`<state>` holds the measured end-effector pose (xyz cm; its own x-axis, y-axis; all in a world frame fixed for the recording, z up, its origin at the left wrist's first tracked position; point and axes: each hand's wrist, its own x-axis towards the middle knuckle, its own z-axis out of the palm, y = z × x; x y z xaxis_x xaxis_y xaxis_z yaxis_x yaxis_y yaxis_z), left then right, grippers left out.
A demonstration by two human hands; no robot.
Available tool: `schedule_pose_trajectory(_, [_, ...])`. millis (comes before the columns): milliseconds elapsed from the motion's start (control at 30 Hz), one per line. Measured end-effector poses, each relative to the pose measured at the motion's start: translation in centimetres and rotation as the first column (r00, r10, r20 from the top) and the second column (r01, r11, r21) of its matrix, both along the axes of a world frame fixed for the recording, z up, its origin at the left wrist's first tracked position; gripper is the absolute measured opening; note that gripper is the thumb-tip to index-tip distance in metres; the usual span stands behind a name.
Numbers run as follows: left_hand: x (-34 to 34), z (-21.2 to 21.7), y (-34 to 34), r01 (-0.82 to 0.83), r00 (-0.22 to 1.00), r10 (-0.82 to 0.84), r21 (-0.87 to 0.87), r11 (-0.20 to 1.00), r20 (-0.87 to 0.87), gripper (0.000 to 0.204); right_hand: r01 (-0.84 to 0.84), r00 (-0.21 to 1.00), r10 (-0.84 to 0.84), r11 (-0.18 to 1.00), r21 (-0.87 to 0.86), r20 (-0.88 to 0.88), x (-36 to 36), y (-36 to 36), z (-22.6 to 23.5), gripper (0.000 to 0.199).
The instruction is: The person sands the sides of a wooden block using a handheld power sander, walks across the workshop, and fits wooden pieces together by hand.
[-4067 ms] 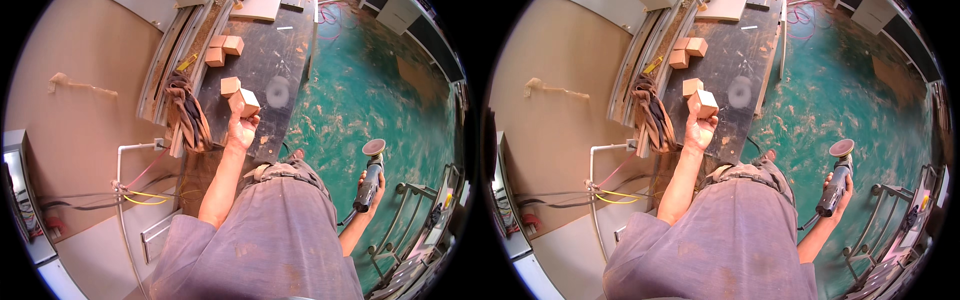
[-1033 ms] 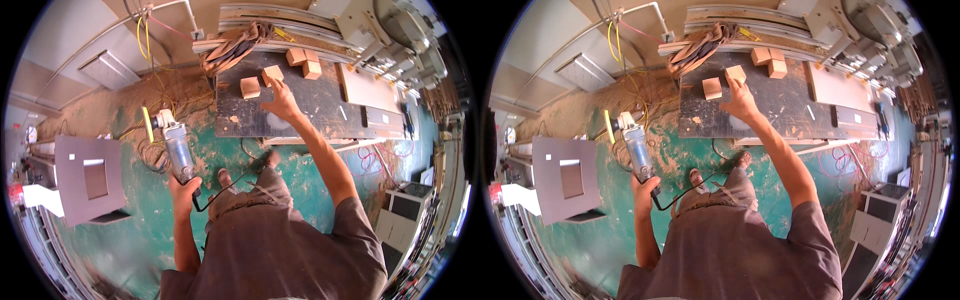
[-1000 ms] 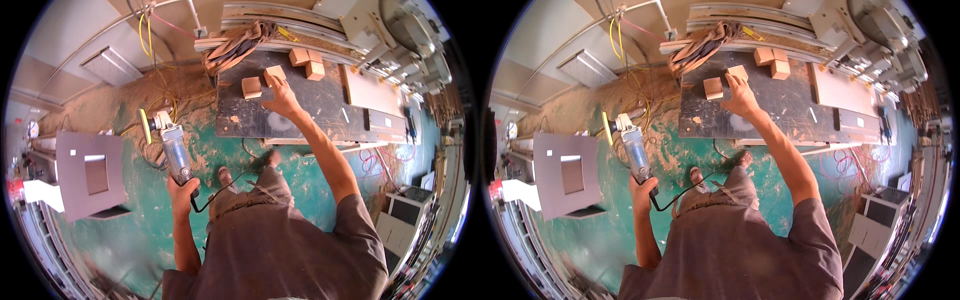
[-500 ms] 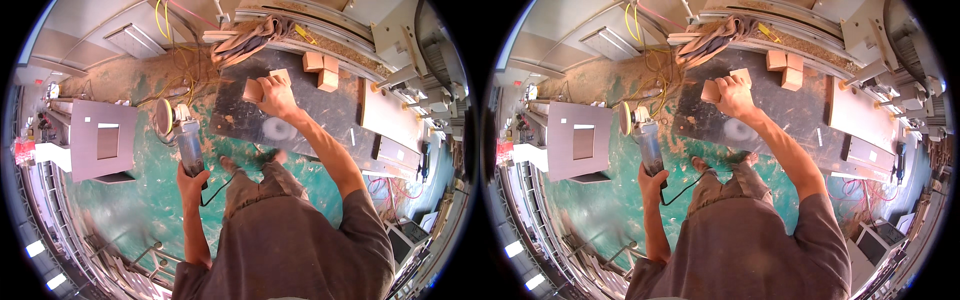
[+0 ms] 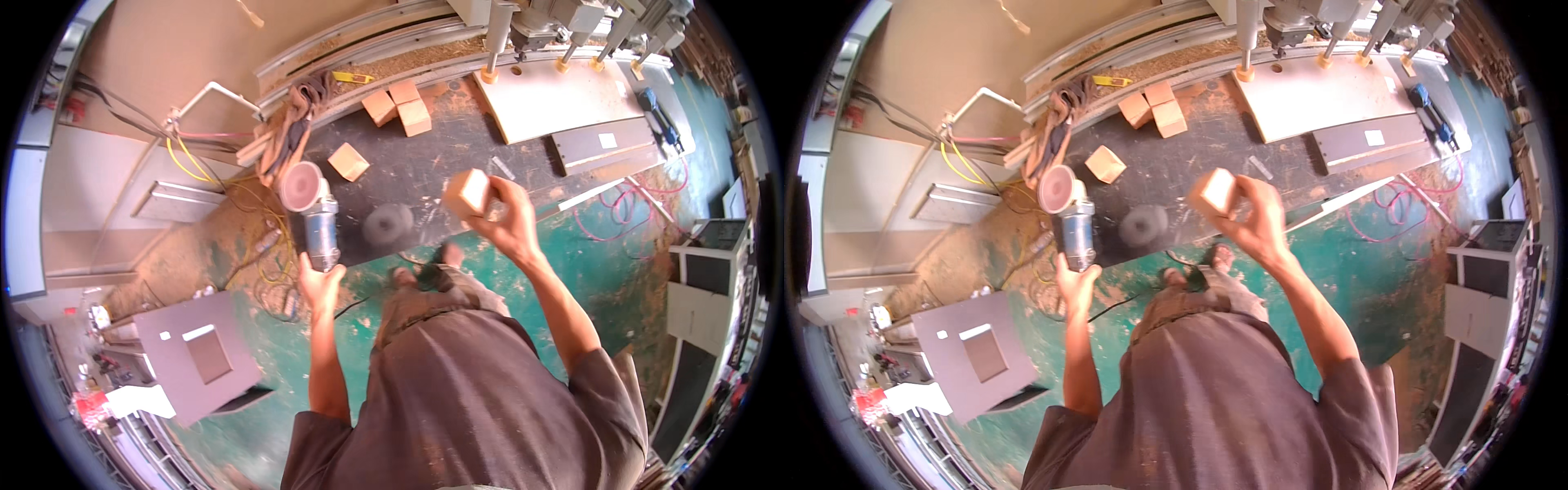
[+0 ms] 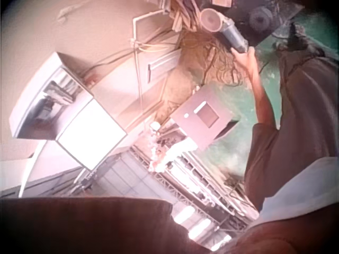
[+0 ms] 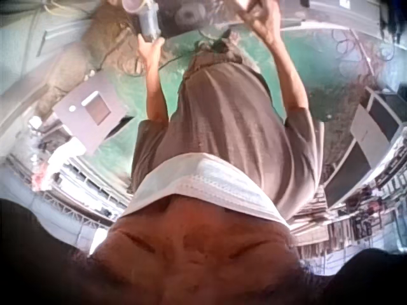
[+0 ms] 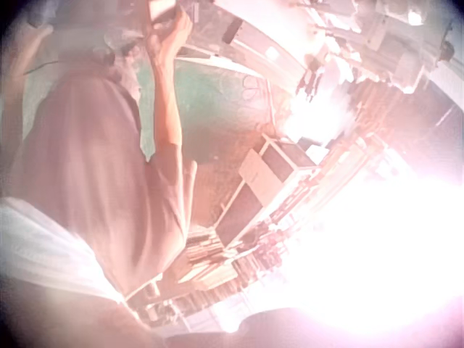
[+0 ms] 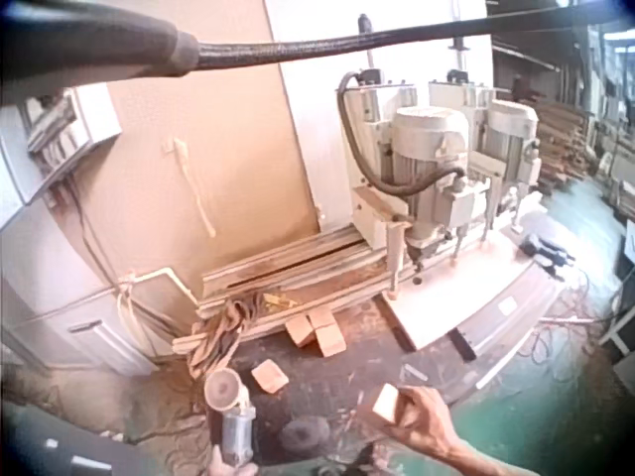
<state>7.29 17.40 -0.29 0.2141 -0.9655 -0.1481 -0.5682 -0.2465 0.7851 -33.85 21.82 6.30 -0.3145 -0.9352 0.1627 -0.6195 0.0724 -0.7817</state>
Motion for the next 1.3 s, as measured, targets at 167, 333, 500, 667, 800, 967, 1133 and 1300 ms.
schedule_pose_trajectory(167, [-0.6,-1.4,-1.5,0.044,0.988,-0.051,0.045,0.998,0.145,0.1,0.364,0.883,-0.395,0.917,0.162,0.253,-2.8,10.1,-1.2,0.074])
schedule_pose_trajectory(333, [-0.3,-0.8,-1.7,0.047,0.966,-0.041,-0.014,0.999,0.256,0.101,0.543,0.759,-0.576,0.818,0.192,0.305,-1.8,17.7,-2.8,0.076])
schedule_pose_trajectory(500, [1.8,-3.2,-3.4,0.047,0.979,-0.036,-0.05,0.998,0.202,0.099,0.561,0.725,-0.588,0.806,0.188,0.359,1.5,18.4,-1.0,0.073])
schedule_pose_trajectory(667, [2.0,-3.2,-5.9,0.057,0.962,-0.024,-0.113,0.992,0.273,0.079,0.487,0.631,-0.502,0.85,0.202,0.591,5.5,15.2,1.9,0.072])
schedule_pose_trajectory(800, [1.1,-2.6,-7.0,0.098,0.934,-0.093,0.0,0.995,0.344,0.089,0.478,0.586,-0.469,0.859,0.185,0.661,7.7,13.9,3.1,0.075])
schedule_pose_trajectory(967, [1.1,-4.2,-6.9,0.086,0.946,-0.056,-0.082,0.993,0.319,0.083,0.46,0.604,-0.468,0.866,0.198,0.645,9.2,14.3,3.5,0.077])
schedule_pose_trajectory(1133, [1.2,-4.4,-6.7,0.065,0.96,-0.046,-0.059,0.996,0.274,0.083,0.459,0.591,-0.487,0.858,0.229,0.643,10.1,14.7,2.8,0.074])
schedule_pose_trajectory(1300, [1.1,-3.9,-6.6,0.159,0.936,-0.127,-0.071,0.985,0.328,0.082,0.414,0.561,-0.439,0.883,0.222,0.701,11.3,13.5,2.6,0.072])
